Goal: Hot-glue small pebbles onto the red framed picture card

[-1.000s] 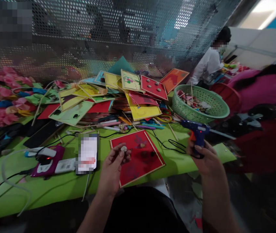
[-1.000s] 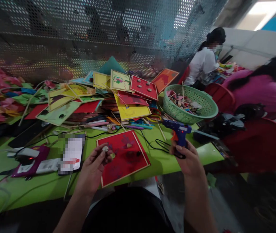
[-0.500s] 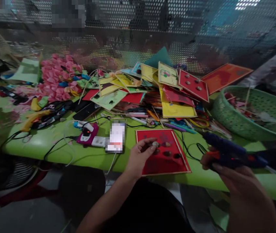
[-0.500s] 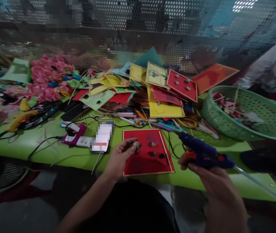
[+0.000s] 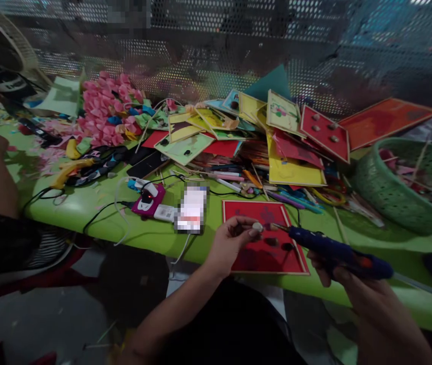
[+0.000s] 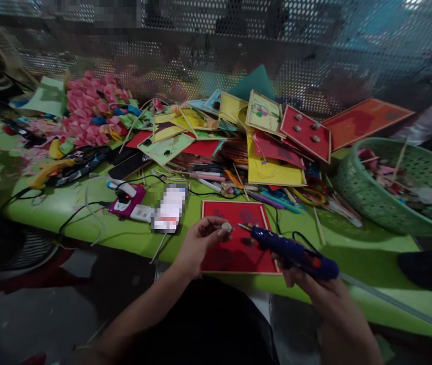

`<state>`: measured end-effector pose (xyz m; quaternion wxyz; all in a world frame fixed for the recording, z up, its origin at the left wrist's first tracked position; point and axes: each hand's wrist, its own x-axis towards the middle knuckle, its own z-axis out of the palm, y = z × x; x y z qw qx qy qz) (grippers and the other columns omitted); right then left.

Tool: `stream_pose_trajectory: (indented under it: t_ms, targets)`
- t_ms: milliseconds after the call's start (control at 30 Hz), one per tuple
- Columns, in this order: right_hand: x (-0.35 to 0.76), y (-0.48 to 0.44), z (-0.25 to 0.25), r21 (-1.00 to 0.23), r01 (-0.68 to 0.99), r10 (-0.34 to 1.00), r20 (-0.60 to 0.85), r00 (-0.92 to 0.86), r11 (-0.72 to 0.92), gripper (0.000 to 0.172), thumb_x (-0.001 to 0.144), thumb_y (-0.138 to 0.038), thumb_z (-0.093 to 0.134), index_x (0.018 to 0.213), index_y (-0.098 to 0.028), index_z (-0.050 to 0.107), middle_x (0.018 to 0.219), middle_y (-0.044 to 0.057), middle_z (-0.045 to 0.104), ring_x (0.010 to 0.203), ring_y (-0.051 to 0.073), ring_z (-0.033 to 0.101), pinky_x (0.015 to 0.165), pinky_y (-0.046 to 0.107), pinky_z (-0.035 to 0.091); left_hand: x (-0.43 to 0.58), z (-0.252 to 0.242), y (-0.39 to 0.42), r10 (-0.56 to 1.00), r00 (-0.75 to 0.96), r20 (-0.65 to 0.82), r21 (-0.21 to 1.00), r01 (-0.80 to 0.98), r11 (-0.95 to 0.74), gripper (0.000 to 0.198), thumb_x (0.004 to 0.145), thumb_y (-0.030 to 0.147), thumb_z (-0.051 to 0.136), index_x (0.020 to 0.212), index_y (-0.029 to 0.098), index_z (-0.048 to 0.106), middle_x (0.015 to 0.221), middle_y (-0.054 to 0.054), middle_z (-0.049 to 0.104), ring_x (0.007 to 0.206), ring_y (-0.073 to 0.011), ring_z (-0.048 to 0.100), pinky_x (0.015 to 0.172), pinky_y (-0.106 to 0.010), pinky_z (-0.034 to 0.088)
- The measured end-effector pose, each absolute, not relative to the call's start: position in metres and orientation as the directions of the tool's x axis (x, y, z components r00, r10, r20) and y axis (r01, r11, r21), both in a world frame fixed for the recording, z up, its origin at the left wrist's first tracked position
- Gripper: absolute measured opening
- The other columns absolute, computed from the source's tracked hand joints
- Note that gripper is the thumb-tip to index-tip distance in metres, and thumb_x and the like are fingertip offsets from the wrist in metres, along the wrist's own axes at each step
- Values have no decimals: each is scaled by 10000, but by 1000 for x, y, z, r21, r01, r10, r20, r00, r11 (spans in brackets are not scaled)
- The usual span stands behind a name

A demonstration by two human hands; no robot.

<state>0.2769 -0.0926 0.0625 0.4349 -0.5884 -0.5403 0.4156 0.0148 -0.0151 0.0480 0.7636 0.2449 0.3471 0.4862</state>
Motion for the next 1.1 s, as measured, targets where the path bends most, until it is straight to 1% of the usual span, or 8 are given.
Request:
stream_pose_trajectory:
  t_ms: [100, 167, 333, 500, 567, 633, 767, 1100]
  targets:
    - [268, -88, 72, -947, 322, 1000, 12, -13, 16, 244, 851, -466, 695, 918, -233, 722, 654, 44, 624, 640, 220, 612, 643, 313, 543, 14, 51, -15, 909, 292, -297, 711, -568, 415, 432, 605, 373, 924, 897, 127, 722, 836, -55, 752, 728, -142, 692, 799, -290, 542]
    - [261, -84, 78, -938, 342, 996, 24, -83, 51, 216, 889, -438, 657, 990, -250, 692, 664, 25, 609, 623, 199, 588, 618, 286, 522, 14, 53, -15, 908, 293, -300, 712, -564, 417, 426, 600, 370, 925, 885, 128, 721, 820, -50, 749, 712, -136, 688, 787, -283, 536]
    - [253, -78, 82, -935, 350, 992, 21, -125, 64, 157, 914, -409, 632, 961, -262, 658, 728, 20, 596, 632, 181, 564, 567, 252, 493, 14, 53, -16, 908, 284, -307, 715, -561, 417, 431, 580, 377, 934, 860, 139, 710, 780, -32, 735, 694, -131, 682, 765, -274, 522]
    - [252, -75, 81, -923, 378, 993, 24, -116, 67, 292, 874, -441, 667, 678, -232, 612, 715, 42, 594, 604, 178, 558, 507, 249, 481, 15, 50, -16, 909, 281, -307, 717, -560, 415, 435, 592, 373, 931, 874, 137, 699, 799, -36, 736, 717, -142, 695, 779, -285, 521]
    - [252, -75, 80, -918, 394, 995, 9, -94, 45, 257, 855, -449, 682, 709, -242, 634, 714, 41, 595, 592, 180, 558, 493, 254, 485, 15, 50, -16, 908, 285, -308, 712, -563, 419, 444, 584, 377, 934, 871, 136, 696, 800, -36, 735, 720, -142, 697, 787, -289, 523]
    - [253, -76, 80, -917, 398, 997, -3, -72, 26, 194, 845, -453, 691, 837, -260, 678, 729, 36, 600, 582, 181, 557, 485, 260, 491, 14, 51, -15, 907, 284, -311, 713, -561, 420, 448, 575, 381, 937, 863, 136, 697, 793, -36, 734, 718, -140, 699, 778, -284, 524]
    - [254, -78, 77, -924, 382, 998, -11, -55, 11, 262, 858, -449, 684, 1051, -272, 679, 737, 25, 610, 563, 176, 550, 491, 271, 503, 14, 50, -15, 909, 283, -307, 716, -560, 416, 433, 586, 375, 932, 863, 139, 699, 803, -42, 741, 720, -137, 701, 779, -284, 533]
    - [252, -78, 79, -907, 420, 996, -3, -90, 36, 184, 881, -435, 656, 962, -270, 666, 703, 6, 570, 548, 169, 544, 477, 262, 489, 13, 49, -15, 913, 276, -300, 715, -568, 407, 422, 582, 364, 933, 857, 144, 701, 808, -39, 740, 728, -142, 703, 790, -287, 539]
